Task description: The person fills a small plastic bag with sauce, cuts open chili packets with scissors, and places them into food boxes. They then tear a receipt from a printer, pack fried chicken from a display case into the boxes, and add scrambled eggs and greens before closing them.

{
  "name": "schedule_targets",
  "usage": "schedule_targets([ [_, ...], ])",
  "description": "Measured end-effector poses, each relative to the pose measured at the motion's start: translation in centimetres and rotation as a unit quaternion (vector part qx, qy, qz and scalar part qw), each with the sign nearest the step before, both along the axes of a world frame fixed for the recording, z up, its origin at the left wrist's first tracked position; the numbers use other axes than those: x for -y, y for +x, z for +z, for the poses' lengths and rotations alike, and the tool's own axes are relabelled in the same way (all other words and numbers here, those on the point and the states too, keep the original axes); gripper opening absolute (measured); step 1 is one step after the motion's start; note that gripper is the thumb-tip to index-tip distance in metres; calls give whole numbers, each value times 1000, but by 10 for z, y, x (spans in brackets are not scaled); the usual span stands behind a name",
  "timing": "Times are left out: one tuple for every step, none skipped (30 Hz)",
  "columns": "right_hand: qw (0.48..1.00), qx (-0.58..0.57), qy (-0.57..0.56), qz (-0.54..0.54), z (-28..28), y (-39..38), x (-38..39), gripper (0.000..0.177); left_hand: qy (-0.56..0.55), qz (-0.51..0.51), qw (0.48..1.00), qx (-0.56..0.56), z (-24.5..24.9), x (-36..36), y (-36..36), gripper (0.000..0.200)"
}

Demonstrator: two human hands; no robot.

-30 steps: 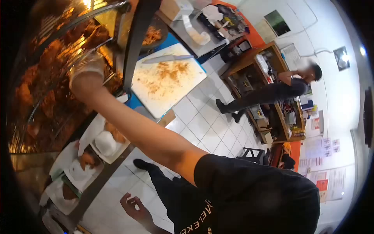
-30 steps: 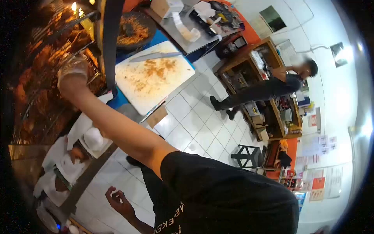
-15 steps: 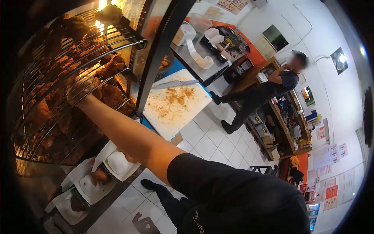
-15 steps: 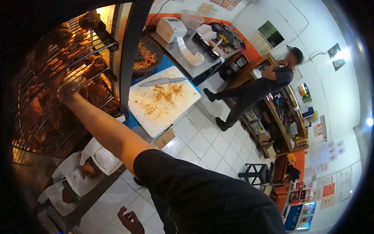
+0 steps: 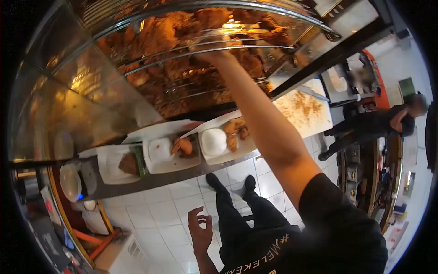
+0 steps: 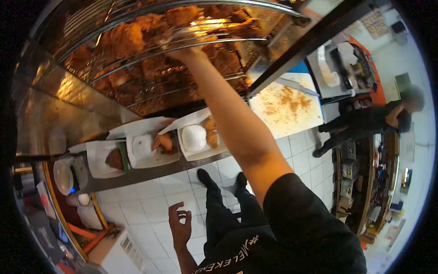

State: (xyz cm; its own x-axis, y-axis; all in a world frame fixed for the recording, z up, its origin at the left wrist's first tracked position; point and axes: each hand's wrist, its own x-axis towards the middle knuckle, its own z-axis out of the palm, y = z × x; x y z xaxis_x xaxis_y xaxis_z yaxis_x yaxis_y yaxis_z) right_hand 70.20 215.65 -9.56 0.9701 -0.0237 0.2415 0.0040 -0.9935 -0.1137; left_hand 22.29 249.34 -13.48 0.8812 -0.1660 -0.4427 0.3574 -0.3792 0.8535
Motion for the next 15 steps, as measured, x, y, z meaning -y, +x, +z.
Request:
schedule_targets([
  [1000,1,-28,6,-2,1,-1,28,4,3,1000,3,1,1,1,36],
  [997,4,-75,11,-7,2,0,29,6,2,1000,6,1,3,2,36],
  [980,10,-197,6,-14,1,4,28,8,-2,1000,9,1,3,1,36],
  [949,21,-315,-1,-20,0,7,26,9,-4,1000,13,1,3,0,36],
  [844,51,-531,-46,-37,-4,12,24,10,-2,1000,1,1,1,-3,36],
  [687,80,-717,-89,-46,-11,15,22,9,0,1000,-8,-1,0,-4,37],
  [483,107,-859,-129,-53,-12,19,20,4,4,1000,-12,-4,2,-4,37],
  [247,128,-946,-164,-55,-12,21,20,11,-2,1000,-14,-10,-1,-7,38],
  [76,71,-986,-127,-32,-18,7,25,20,-8,1000,-22,-12,-5,-12,38],
  [-107,37,-992,-64,-9,-25,-7,30,26,-10,999,-24,-13,-6,-13,38],
  [-202,-72,-974,66,29,-52,-38,39,31,-12,999,-26,-14,-3,-9,38],
  [-320,-109,-941,30,27,-61,-46,36,22,-9,999,-21,-10,-1,-7,38],
  [-430,-145,-891,-2,15,-70,-50,34,20,-8,1000,-21,-8,2,-4,38],
  [-533,-179,-826,-29,-2,-80,-51,34,20,-10,999,-24,-6,4,-1,38],
  [-627,-210,-748,-56,-10,-93,-53,35,19,-13,999,-28,-4,5,-1,38],
])
